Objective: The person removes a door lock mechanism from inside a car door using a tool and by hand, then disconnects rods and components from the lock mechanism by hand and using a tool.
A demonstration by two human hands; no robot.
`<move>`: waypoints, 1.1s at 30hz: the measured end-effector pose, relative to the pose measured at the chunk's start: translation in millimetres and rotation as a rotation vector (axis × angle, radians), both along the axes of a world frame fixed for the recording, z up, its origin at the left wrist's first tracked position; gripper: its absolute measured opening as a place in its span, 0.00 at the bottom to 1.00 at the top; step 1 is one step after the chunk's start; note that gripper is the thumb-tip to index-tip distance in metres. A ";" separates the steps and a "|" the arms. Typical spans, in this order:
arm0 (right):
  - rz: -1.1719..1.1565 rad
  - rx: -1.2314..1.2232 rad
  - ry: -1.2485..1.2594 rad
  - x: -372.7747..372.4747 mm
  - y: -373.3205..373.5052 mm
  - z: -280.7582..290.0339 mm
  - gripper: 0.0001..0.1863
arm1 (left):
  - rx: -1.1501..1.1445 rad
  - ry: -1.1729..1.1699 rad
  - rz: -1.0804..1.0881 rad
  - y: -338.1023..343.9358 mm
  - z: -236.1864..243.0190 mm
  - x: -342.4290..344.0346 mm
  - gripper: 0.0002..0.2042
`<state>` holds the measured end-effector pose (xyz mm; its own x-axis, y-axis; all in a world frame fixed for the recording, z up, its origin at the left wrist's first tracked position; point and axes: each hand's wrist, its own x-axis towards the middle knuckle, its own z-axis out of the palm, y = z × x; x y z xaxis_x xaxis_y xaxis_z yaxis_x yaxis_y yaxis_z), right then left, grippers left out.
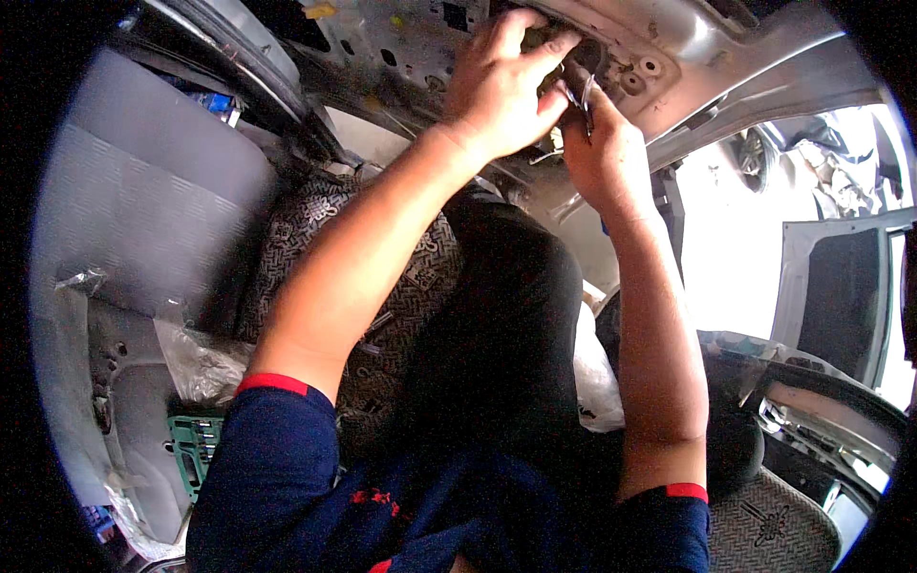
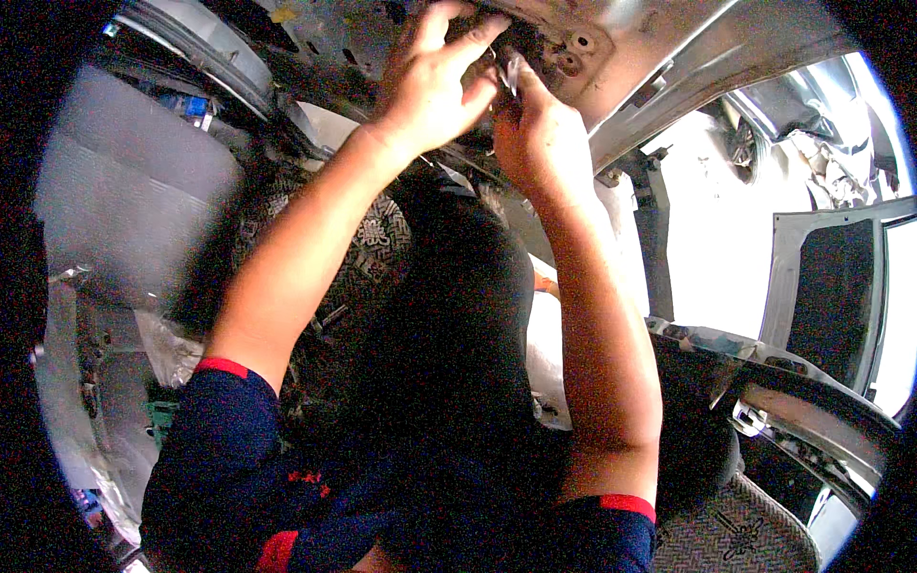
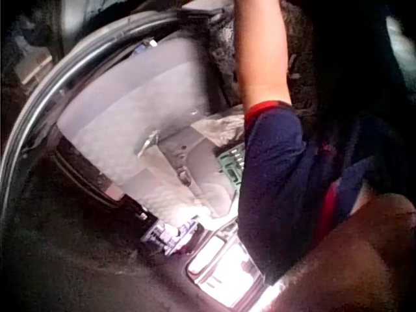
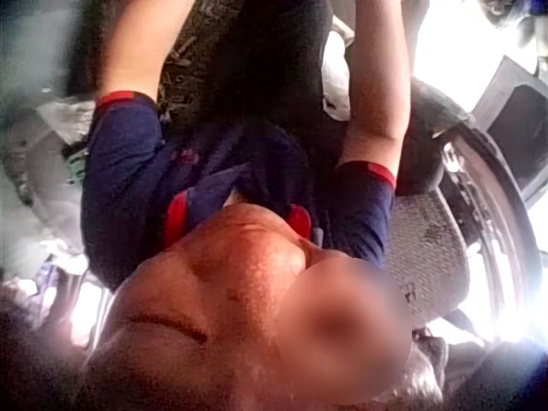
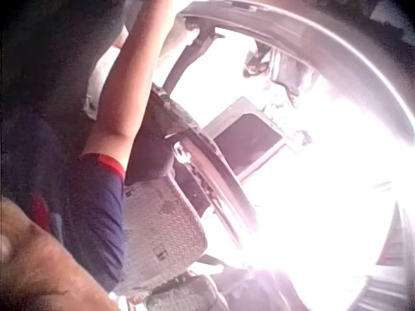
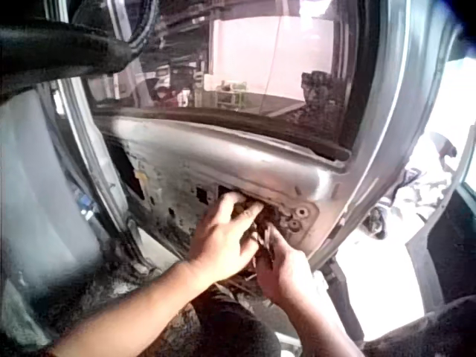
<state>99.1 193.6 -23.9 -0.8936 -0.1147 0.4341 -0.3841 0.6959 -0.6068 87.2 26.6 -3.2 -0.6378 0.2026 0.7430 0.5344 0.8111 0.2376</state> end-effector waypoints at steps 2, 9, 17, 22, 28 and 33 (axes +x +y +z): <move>0.062 0.035 -0.004 -0.2 3.7 -3.7 0.20 | 0.004 0.017 0.002 6.1 -5.0 8.5 0.28; 0.111 0.098 -0.027 -13.3 6.5 0.6 0.19 | 0.049 0.009 0.061 14.7 -0.8 5.0 0.22; 0.125 0.196 -0.129 -7.6 2.6 10.3 0.17 | 0.070 -0.077 0.056 11.0 8.5 7.3 0.20; 0.180 0.166 -0.116 -11.4 5.1 12.0 0.20 | 0.111 -0.151 0.027 6.5 14.2 5.2 0.20; 0.157 0.328 -0.109 -2.5 8.1 8.7 0.27 | 0.072 -0.176 0.019 0.3 18.6 12.5 0.20; 0.134 0.287 -0.063 -10.0 2.6 9.1 0.20 | 0.109 -0.024 -0.029 -2.0 3.0 7.5 0.25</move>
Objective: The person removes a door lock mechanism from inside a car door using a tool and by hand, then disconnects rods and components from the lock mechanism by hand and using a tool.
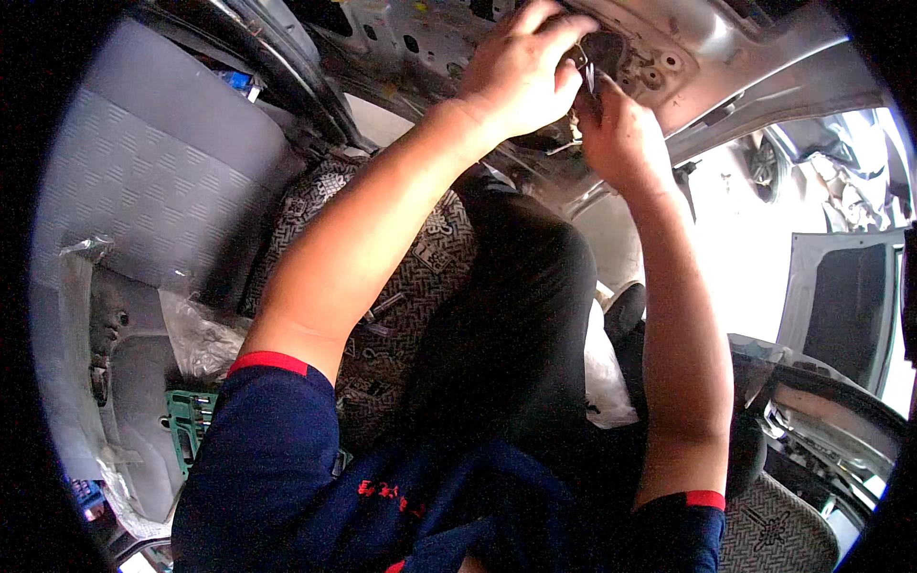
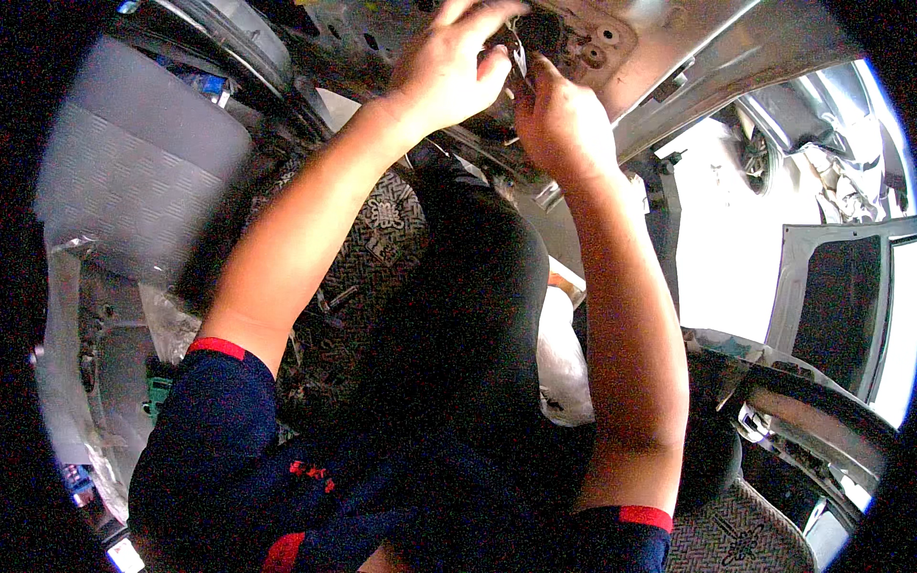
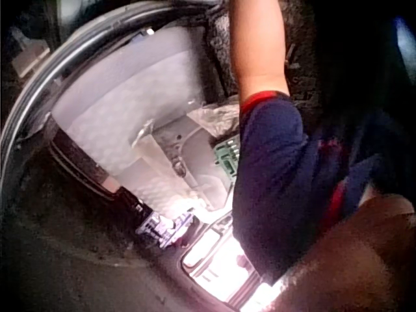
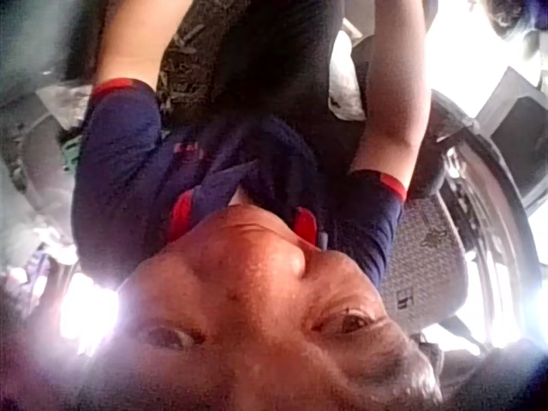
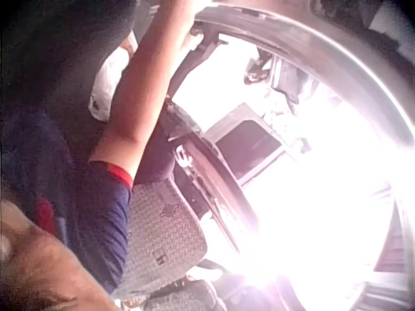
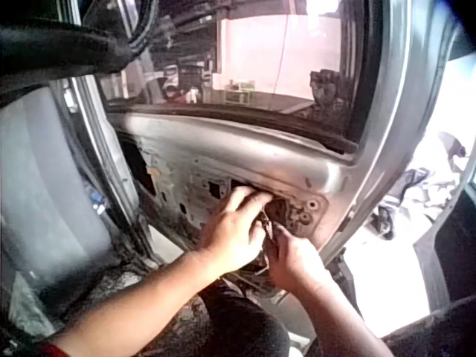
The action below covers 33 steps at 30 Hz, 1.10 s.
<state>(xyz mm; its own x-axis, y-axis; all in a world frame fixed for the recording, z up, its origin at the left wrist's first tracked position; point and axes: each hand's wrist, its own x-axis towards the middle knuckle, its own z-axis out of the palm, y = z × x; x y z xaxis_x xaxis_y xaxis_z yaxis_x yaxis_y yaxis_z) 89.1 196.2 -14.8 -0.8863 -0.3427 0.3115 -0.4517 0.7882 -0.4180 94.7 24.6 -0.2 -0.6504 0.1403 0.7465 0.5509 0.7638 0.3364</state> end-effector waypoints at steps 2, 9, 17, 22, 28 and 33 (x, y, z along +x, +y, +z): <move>0.027 0.182 -0.023 -19.0 -1.4 -1.7 0.14 | 0.065 0.028 -0.009 -1.5 -9.2 -14.2 0.28; 0.380 1.328 0.460 -39.4 -8.9 -6.4 0.13 | 0.383 0.007 0.175 3.8 -76.8 -28.6 0.24; 0.391 1.092 0.369 -30.8 4.0 21.6 0.17 | 1.808 -1.238 -0.128 72.0 -121.1 -22.7 0.36; 0.475 1.163 0.295 -32.5 5.5 29.5 0.13 | 2.195 -1.023 -0.356 94.4 -104.6 -33.3 0.18; 0.636 1.175 0.368 -38.5 14.4 48.4 0.11 | 1.964 -0.872 -0.379 103.9 -88.9 -18.4 0.12; 0.653 1.120 0.240 -33.9 8.0 59.5 0.11 | 1.862 -0.911 -0.004 110.4 -69.3 1.5 0.13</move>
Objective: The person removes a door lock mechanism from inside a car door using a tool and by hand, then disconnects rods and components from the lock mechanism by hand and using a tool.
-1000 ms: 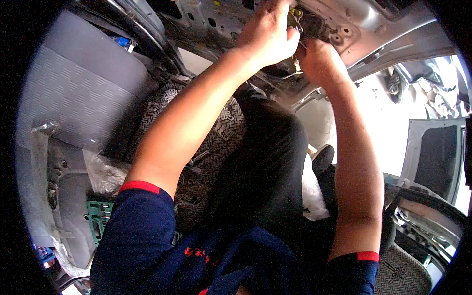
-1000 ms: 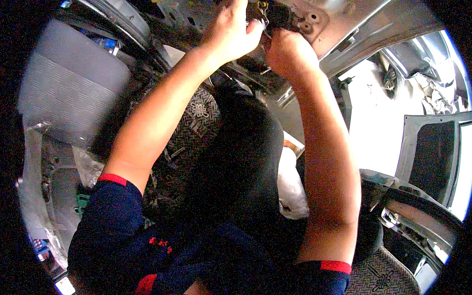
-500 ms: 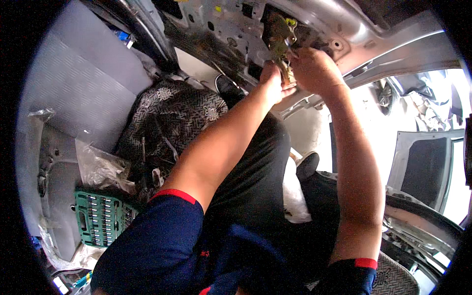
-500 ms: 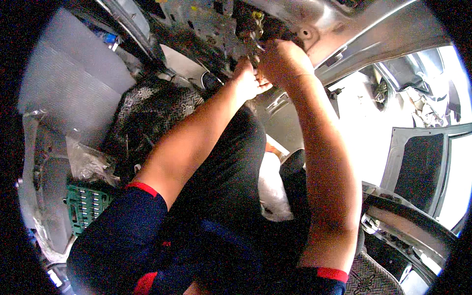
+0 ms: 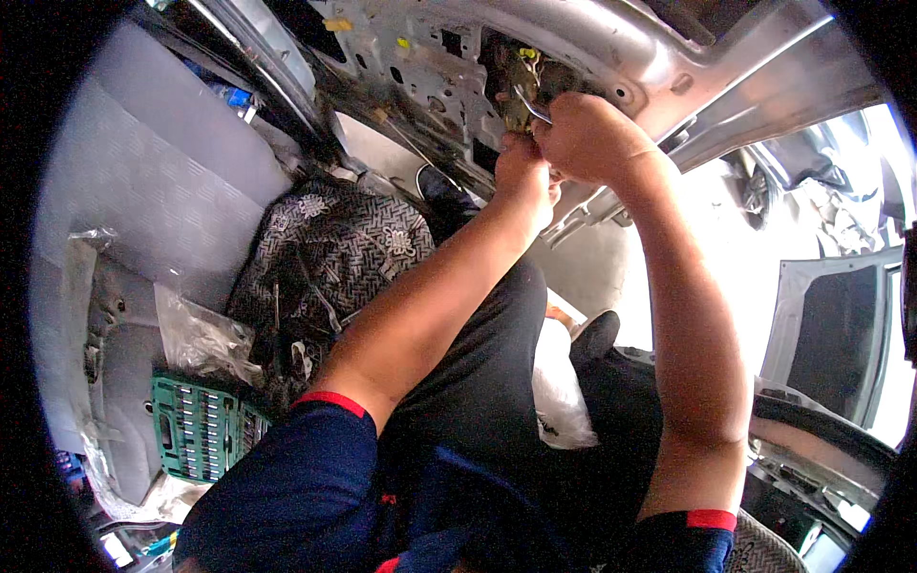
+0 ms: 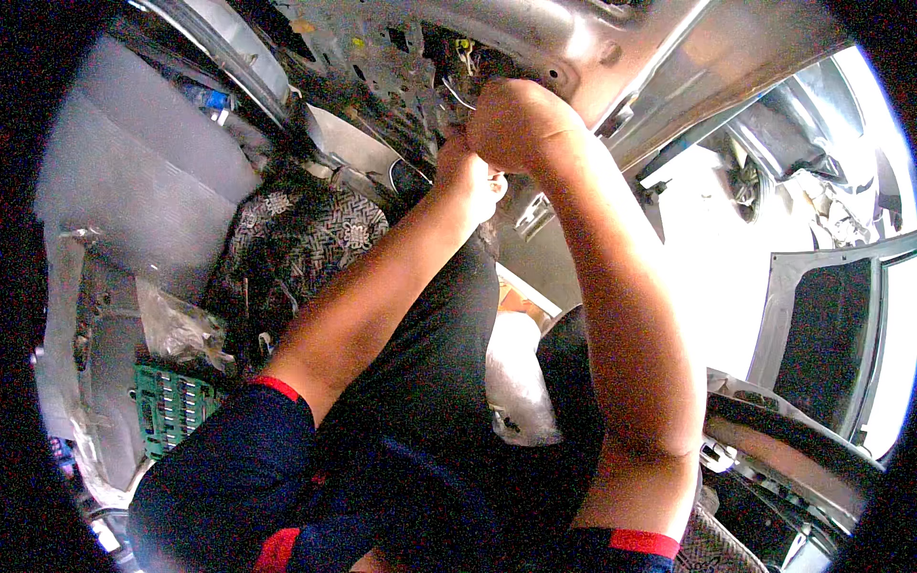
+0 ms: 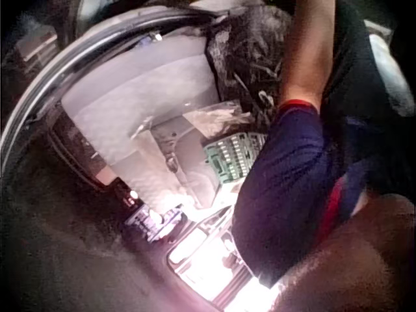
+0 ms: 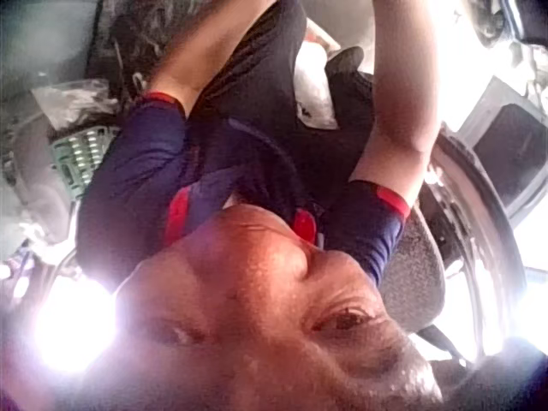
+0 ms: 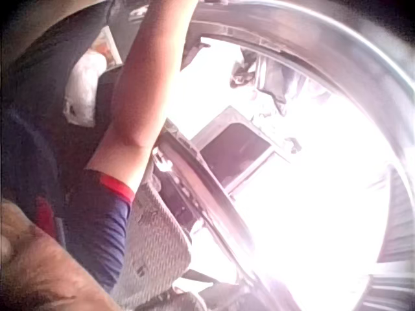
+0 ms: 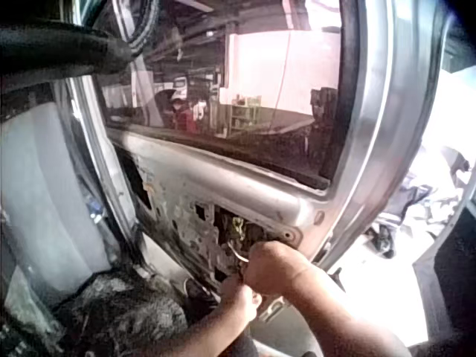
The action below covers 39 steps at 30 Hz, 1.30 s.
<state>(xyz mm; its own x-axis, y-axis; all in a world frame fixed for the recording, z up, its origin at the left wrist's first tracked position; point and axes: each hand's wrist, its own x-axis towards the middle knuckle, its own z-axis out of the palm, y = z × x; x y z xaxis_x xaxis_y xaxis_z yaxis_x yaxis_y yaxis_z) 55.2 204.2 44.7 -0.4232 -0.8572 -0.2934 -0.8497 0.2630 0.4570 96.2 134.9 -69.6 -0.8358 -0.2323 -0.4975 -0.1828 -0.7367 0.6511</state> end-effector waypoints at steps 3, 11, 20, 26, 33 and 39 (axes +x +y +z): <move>0.149 -0.104 0.104 -1.5 7.4 -7.3 0.11 | -0.010 0.081 0.003 1.7 -11.4 -3.9 0.13; -0.535 -0.780 -0.234 25.2 1.5 -23.6 0.23 | -0.317 0.311 -0.067 3.2 -51.9 -28.9 0.20; -0.513 -0.809 -0.187 26.1 32.7 -25.1 0.22 | -1.202 -0.171 -0.125 33.4 -56.4 -55.8 0.22; -0.482 -0.800 -0.235 24.4 11.5 -28.4 0.14 | -0.139 0.054 0.247 12.4 -68.3 -53.2 0.13; 0.054 -0.165 0.197 10.9 45.2 -32.9 0.11 | -0.017 0.089 0.031 34.4 -19.1 2.4 0.09; 0.118 -0.291 0.244 32.0 56.1 -23.8 0.10 | -0.237 0.083 0.133 50.0 -40.9 -3.8 0.09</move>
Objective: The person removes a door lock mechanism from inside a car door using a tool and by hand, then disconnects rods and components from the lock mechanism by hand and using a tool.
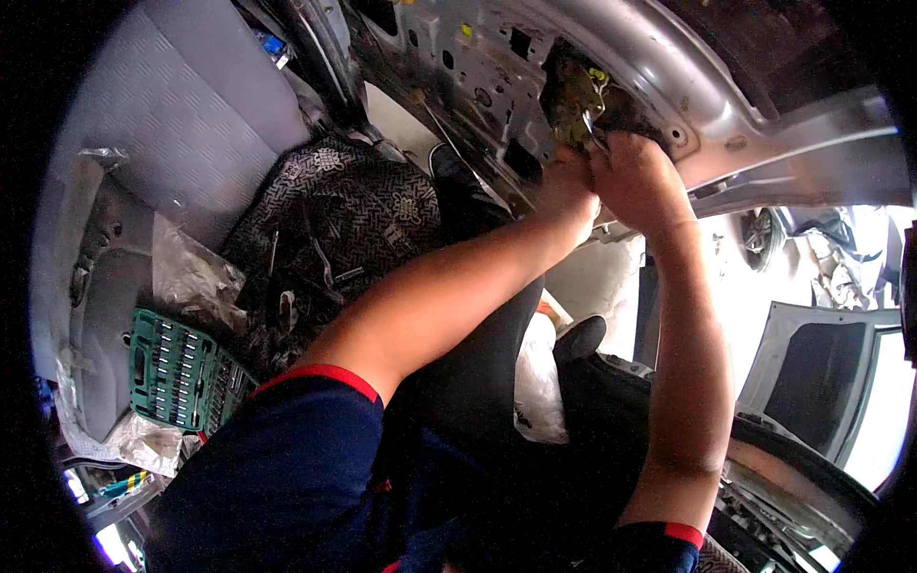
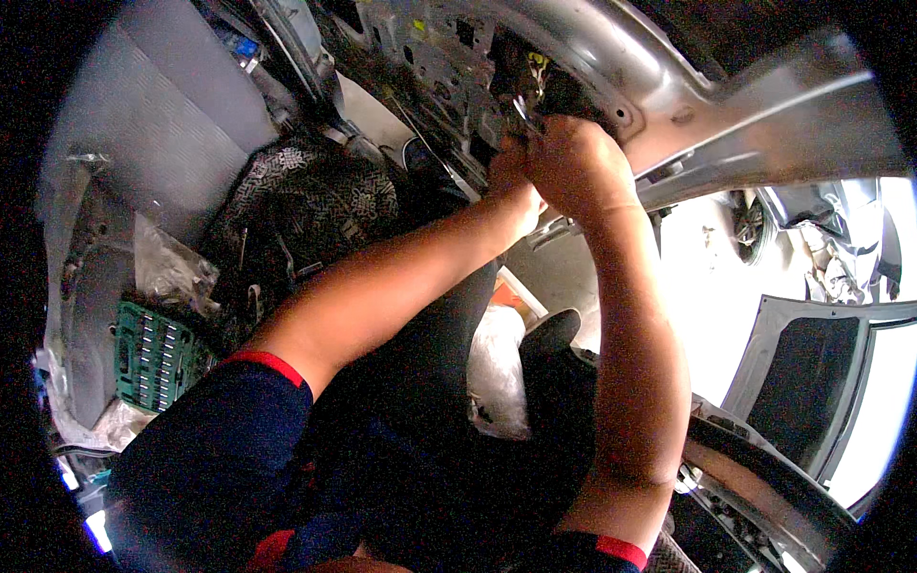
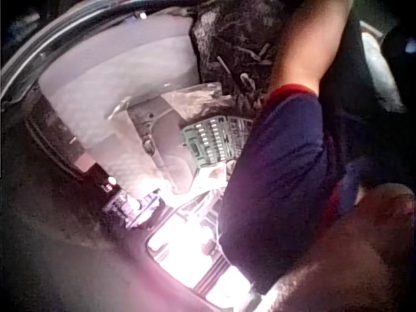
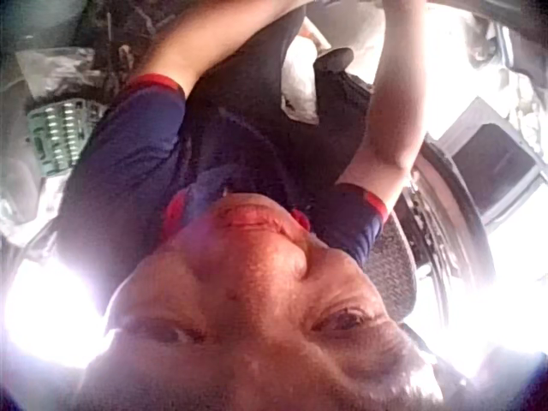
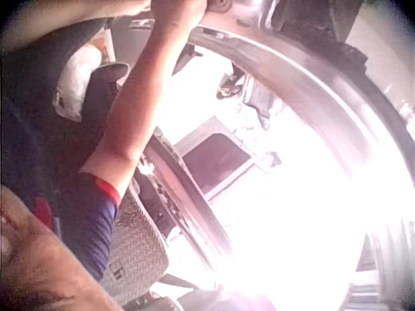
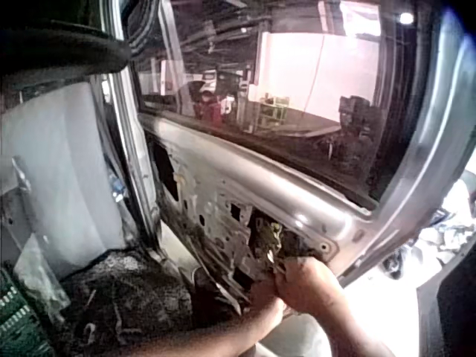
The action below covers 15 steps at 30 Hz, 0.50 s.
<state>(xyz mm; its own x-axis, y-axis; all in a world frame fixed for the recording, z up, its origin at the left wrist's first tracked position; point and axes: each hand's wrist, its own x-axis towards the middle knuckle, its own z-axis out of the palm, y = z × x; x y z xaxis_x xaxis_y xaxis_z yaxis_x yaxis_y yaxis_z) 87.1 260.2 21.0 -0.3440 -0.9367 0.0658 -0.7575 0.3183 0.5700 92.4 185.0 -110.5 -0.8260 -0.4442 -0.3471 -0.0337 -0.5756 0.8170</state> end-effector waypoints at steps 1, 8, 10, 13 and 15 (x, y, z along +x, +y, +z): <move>-0.022 0.002 0.001 -1.3 8.4 -3.0 0.10 | 0.282 -0.014 -0.020 7.9 15.2 7.1 0.09; -0.385 -0.181 -0.500 -26.8 6.2 -27.8 0.19 | 0.407 0.082 -0.033 32.3 16.6 31.6 0.11; -0.449 -0.229 -0.576 1.7 -4.3 42.4 0.20 | 0.463 0.002 -0.071 48.8 25.6 59.4 0.12; -0.873 -0.260 -0.643 48.9 -20.6 98.3 0.21 | 0.532 0.062 -0.143 58.2 61.5 6.4 0.13; -0.547 -0.031 -0.383 34.8 -18.2 78.7 0.19 | 0.382 0.228 -0.117 57.4 26.5 -4.7 0.14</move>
